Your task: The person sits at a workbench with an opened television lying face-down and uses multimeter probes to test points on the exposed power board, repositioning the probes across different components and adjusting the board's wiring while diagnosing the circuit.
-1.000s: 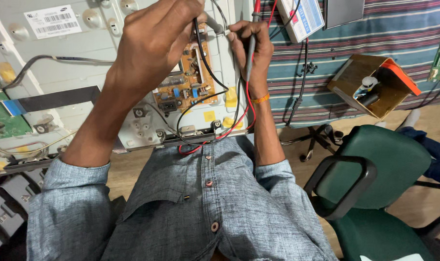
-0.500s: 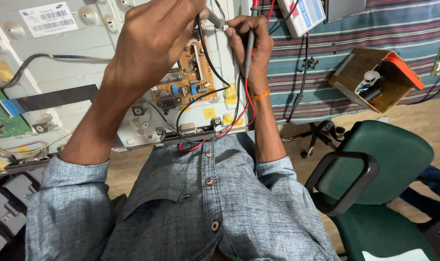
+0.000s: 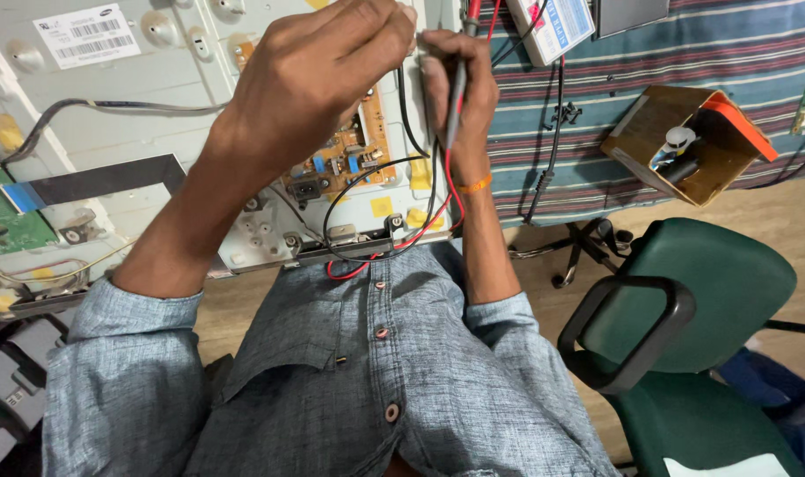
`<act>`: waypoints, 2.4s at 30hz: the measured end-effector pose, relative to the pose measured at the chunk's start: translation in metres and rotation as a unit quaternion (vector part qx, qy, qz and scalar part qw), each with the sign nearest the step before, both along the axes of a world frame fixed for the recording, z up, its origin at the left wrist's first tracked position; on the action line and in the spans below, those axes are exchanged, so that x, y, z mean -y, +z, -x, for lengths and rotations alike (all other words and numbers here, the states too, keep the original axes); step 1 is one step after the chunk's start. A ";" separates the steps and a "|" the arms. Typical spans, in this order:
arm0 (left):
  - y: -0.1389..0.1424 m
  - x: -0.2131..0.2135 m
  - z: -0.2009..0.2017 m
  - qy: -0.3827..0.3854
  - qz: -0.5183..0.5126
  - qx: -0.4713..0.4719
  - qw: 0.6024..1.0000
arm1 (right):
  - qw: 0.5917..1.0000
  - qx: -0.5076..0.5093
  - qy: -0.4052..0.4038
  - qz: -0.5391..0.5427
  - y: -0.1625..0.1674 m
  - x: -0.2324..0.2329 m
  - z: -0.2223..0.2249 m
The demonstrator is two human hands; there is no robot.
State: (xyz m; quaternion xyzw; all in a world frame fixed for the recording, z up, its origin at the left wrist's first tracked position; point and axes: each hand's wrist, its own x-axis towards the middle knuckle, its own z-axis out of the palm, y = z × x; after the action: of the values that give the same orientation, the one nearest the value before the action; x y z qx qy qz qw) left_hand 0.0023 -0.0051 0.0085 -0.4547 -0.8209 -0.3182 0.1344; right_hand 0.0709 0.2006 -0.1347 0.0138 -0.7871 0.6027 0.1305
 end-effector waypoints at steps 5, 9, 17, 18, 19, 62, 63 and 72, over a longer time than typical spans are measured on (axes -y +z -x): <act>0.001 0.004 0.004 0.005 0.001 0.014 1.000 | 0.986 -0.003 -0.056 -0.154 0.023 0.005 -0.027; -0.002 0.007 0.004 0.005 -0.013 0.034 0.999 | 0.987 0.003 -0.082 -0.137 0.027 0.014 -0.036; -0.007 0.011 -0.001 0.018 -0.024 0.041 0.999 | 0.986 -0.024 -0.068 -0.149 0.037 0.020 -0.039; -0.008 0.011 -0.002 0.020 -0.022 0.042 0.999 | 0.987 -0.021 -0.069 -0.143 0.038 0.021 -0.038; -0.009 0.012 -0.001 0.019 -0.023 0.040 0.999 | 0.988 -0.018 -0.069 -0.136 0.039 0.022 -0.037; -0.003 0.002 -0.010 0.017 -0.019 0.070 0.997 | 0.989 0.036 -0.091 -0.114 0.062 0.020 -0.020; -0.003 0.002 -0.010 0.016 -0.022 0.067 0.997 | 0.989 0.038 -0.091 -0.114 0.062 0.020 -0.020; -0.003 0.002 -0.011 0.017 -0.027 0.085 0.996 | 0.989 0.045 -0.088 -0.106 0.062 0.020 -0.020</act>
State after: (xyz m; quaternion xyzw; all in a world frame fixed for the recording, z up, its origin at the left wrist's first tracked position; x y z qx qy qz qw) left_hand 0.0132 -0.0066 0.0056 -0.4079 -0.8284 -0.3751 0.0815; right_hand 0.0908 0.1807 -0.0727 -0.0692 -0.8495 0.5023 0.1454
